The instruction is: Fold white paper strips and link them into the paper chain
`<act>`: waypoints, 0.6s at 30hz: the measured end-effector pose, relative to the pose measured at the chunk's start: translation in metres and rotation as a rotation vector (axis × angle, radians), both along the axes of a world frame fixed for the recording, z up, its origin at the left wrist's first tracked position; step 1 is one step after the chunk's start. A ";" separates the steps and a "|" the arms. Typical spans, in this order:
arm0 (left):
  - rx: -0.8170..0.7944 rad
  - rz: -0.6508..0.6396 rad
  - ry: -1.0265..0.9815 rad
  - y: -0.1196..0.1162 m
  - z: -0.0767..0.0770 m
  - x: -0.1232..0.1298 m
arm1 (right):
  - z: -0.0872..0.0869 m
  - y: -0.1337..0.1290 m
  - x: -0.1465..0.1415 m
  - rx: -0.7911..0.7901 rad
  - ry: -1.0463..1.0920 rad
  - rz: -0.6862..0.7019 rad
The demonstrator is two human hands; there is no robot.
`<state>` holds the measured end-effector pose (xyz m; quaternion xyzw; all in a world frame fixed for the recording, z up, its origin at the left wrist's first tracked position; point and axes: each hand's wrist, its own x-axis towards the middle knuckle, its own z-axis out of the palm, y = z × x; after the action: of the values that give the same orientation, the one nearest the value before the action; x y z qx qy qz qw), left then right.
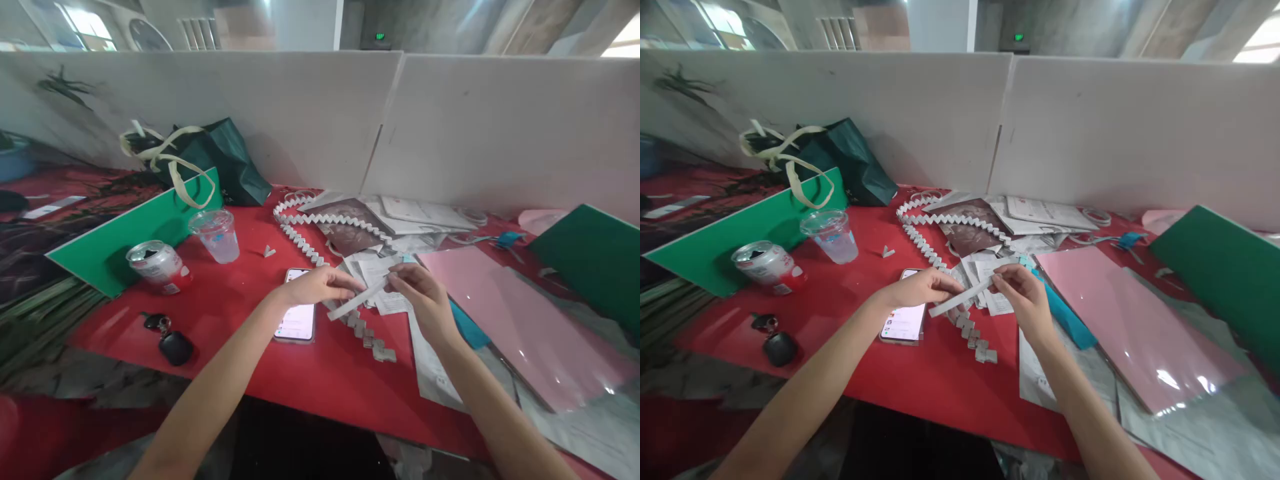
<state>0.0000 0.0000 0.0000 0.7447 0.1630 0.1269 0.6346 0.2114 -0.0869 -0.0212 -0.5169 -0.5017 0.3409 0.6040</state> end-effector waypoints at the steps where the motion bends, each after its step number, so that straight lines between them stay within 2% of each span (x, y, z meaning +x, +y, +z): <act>1: -0.040 -0.029 0.018 -0.001 -0.002 0.002 | 0.000 0.000 0.000 0.002 -0.002 0.005; 8: -0.194 0.067 -0.053 0.000 -0.005 -0.001 | 0.002 -0.002 -0.003 0.024 -0.039 0.006; 13: -0.116 0.034 -0.010 -0.001 -0.006 0.001 | 0.005 -0.004 -0.007 0.037 -0.113 0.035; 18: -0.086 0.059 0.022 0.002 -0.010 0.000 | -0.002 -0.004 -0.007 0.086 -0.335 -0.044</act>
<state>-0.0005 0.0017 -0.0096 0.7130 0.1974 0.1303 0.6601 0.2043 -0.0910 -0.0236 -0.5512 -0.5980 0.2147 0.5407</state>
